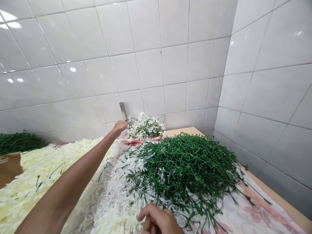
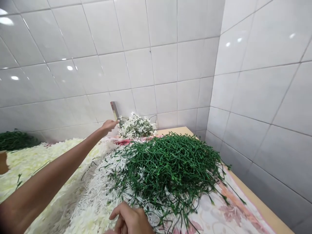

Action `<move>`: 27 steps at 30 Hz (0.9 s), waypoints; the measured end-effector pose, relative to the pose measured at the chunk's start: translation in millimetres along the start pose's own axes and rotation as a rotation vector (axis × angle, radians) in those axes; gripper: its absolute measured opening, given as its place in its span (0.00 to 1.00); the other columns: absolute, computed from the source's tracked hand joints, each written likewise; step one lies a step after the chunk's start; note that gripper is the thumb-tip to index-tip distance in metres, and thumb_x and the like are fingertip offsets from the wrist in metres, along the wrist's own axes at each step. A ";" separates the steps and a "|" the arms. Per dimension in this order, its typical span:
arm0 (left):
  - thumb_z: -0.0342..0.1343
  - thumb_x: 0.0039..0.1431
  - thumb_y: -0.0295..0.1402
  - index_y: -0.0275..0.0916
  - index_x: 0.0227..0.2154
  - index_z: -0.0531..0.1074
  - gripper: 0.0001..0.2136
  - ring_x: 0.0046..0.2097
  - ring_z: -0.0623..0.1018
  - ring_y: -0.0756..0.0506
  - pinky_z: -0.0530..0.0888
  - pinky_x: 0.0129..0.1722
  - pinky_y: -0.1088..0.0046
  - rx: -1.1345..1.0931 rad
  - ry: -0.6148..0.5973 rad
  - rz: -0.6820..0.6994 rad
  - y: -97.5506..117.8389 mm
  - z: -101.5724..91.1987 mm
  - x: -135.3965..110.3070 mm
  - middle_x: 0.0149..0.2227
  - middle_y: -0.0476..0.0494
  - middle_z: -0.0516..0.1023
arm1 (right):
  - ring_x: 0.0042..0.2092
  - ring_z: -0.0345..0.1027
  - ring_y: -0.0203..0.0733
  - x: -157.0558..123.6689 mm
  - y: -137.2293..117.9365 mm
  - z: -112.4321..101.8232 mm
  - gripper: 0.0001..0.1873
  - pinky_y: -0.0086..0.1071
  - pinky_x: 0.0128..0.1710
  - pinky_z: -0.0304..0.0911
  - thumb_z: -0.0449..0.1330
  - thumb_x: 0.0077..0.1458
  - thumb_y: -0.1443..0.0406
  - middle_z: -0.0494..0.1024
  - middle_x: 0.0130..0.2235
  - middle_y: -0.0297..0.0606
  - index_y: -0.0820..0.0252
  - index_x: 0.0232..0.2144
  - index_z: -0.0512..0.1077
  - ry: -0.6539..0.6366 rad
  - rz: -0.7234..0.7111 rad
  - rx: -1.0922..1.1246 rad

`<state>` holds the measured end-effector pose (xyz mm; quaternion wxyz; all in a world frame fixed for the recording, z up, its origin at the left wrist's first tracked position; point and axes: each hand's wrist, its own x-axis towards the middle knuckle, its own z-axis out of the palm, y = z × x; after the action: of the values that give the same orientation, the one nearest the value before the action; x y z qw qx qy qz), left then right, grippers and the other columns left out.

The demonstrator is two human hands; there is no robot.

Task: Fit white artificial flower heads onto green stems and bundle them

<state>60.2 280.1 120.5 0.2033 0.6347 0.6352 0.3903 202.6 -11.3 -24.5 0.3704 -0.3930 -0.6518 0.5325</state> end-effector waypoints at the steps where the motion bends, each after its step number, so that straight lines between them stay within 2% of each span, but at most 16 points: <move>1: 0.54 0.61 0.37 0.35 0.47 0.67 0.15 0.47 0.74 0.43 0.73 0.46 0.60 0.040 -0.002 0.023 -1.2 -0.8 -3.8 0.48 0.40 0.71 | 0.21 0.53 0.27 -0.2 2.0 1.4 0.15 0.21 0.21 0.49 0.61 0.47 0.60 0.65 0.22 0.30 0.65 0.36 0.69 -0.006 -0.033 -0.042; 5: 0.54 0.60 0.37 0.34 0.44 0.70 0.14 0.47 0.74 0.44 0.71 0.48 0.59 0.132 -0.058 0.249 7.2 -6.8 -37.4 0.47 0.40 0.73 | 0.19 0.53 0.28 0.7 11.0 9.1 0.11 0.22 0.19 0.48 0.58 0.47 0.62 0.65 0.20 0.30 0.64 0.33 0.71 0.042 -0.222 -0.238; 8: 0.56 0.57 0.41 0.39 0.37 0.76 0.12 0.42 0.76 0.45 0.71 0.44 0.69 0.138 -0.223 0.443 19.5 -9.6 -71.8 0.41 0.46 0.78 | 0.17 0.51 0.29 1.4 15.4 13.6 0.12 0.24 0.18 0.48 0.53 0.50 0.62 0.64 0.18 0.30 0.64 0.30 0.72 0.133 -0.443 -0.339; 11: 0.59 0.52 0.43 0.41 0.35 0.77 0.12 0.40 0.76 0.45 0.71 0.41 0.70 0.166 -0.401 0.524 26.7 -3.1 -89.8 0.40 0.46 0.79 | 0.17 0.54 0.31 1.0 16.2 15.8 0.14 0.25 0.18 0.50 0.51 0.51 0.62 0.66 0.16 0.32 0.65 0.27 0.73 0.230 -0.611 -0.415; 13: 0.58 0.54 0.43 0.38 0.36 0.76 0.13 0.42 0.75 0.45 0.71 0.44 0.66 0.185 -0.462 0.511 28.0 6.9 -86.1 0.42 0.44 0.77 | 0.17 0.56 0.32 0.6 15.1 16.4 0.14 0.25 0.18 0.51 0.50 0.52 0.64 0.67 0.16 0.34 0.65 0.26 0.74 0.271 -0.672 -0.442; 15: 0.53 0.61 0.41 0.34 0.40 0.72 0.14 0.44 0.74 0.45 0.71 0.46 0.61 0.196 -0.491 0.454 28.0 19.0 -73.5 0.43 0.41 0.75 | 0.17 0.56 0.32 0.4 13.6 16.7 0.15 0.25 0.17 0.51 0.50 0.52 0.64 0.68 0.15 0.35 0.66 0.25 0.74 0.295 -0.704 -0.451; 17: 0.51 0.62 0.39 0.34 0.44 0.69 0.14 0.46 0.74 0.44 0.72 0.47 0.60 0.193 -0.542 0.394 27.5 31.4 -59.4 0.46 0.41 0.72 | 0.16 0.56 0.31 0.7 12.5 16.6 0.16 0.24 0.16 0.49 0.50 0.52 0.64 0.68 0.15 0.35 0.66 0.24 0.75 0.296 -0.708 -0.453; 22: 0.52 0.62 0.37 0.35 0.47 0.67 0.14 0.44 0.75 0.45 0.75 0.43 0.62 0.234 -0.839 0.239 22.9 63.8 -44.5 0.47 0.40 0.72 | 0.18 0.58 0.32 4.0 18.6 16.9 0.18 0.25 0.18 0.50 0.49 0.54 0.61 0.68 0.16 0.35 0.63 0.23 0.74 0.187 -0.682 -0.570; 24: 0.53 0.61 0.36 0.34 0.47 0.68 0.14 0.46 0.74 0.45 0.74 0.44 0.61 0.263 -0.900 0.207 20.0 75.6 -43.7 0.47 0.40 0.71 | 0.19 0.57 0.32 6.6 25.9 18.3 0.18 0.26 0.19 0.50 0.50 0.55 0.59 0.68 0.17 0.35 0.62 0.23 0.73 0.138 -0.678 -0.647; 27: 0.53 0.61 0.36 0.35 0.47 0.67 0.14 0.47 0.74 0.44 0.74 0.46 0.60 0.287 -0.926 0.203 17.9 87.1 -40.3 0.48 0.40 0.71 | 0.19 0.56 0.31 10.8 37.8 21.6 0.19 0.26 0.20 0.51 0.52 0.55 0.54 0.68 0.18 0.34 0.61 0.22 0.71 0.106 -0.631 -0.695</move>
<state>141.9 259.9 71.1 0.3356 0.8219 0.4603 -0.0064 183.1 -5.6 -64.4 0.3934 -0.3032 -0.8591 0.1234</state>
